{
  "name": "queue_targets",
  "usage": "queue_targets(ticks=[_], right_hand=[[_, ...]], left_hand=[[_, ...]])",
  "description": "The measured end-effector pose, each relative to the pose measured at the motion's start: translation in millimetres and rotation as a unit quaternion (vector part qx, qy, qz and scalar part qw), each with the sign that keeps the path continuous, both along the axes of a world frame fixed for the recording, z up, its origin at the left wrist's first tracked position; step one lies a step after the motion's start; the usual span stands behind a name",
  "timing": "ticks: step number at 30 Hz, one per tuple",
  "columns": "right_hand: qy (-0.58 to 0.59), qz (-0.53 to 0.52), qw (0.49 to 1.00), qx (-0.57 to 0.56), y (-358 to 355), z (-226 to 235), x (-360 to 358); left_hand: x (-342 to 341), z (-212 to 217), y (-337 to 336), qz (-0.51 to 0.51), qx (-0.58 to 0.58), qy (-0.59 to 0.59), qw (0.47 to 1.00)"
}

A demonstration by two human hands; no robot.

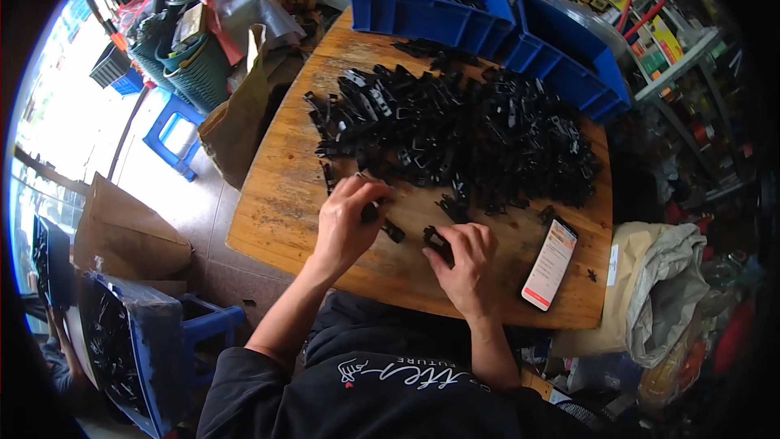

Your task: Assembling small black plastic components by hand at a workbench.

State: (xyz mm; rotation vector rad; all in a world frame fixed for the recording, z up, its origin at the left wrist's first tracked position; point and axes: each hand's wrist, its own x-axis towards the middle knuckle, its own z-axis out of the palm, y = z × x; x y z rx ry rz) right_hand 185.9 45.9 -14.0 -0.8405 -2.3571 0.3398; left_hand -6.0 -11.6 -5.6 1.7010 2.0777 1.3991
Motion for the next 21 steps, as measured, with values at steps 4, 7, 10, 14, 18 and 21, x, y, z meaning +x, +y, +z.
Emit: queue_targets(ticks=[4,7,10,14,18,21], right_hand=[[0.02,0.027,0.999,0.002,-6.7,-2.2,3.9],[0.019,0.029,0.999,0.006,-6.5,-4.2,6.5],[0.054,-0.021,0.998,0.033,2.5,-1.4,16.4],[0.01,-0.121,0.992,0.015,36.1,-3.2,32.9],[-0.017,-0.14,0.99,0.003,57.8,-5.0,38.0],[-0.022,-0.154,0.987,-0.033,61.2,-12.0,38.0]], left_hand=[[-4.7,5.8,30.5,-0.056,-0.034,0.158,0.985],[-8.0,-14.3,44.5,-0.075,-0.082,0.262,0.959],[-4.5,-18.3,42.0,-0.077,-0.064,0.269,0.958],[-1.2,-1.2,38.1,-0.06,0.0,0.138,0.989],[6.5,19.9,23.1,-0.11,-0.024,-0.289,0.951],[14.6,18.3,-0.6,-0.149,-0.128,-0.395,0.897]])
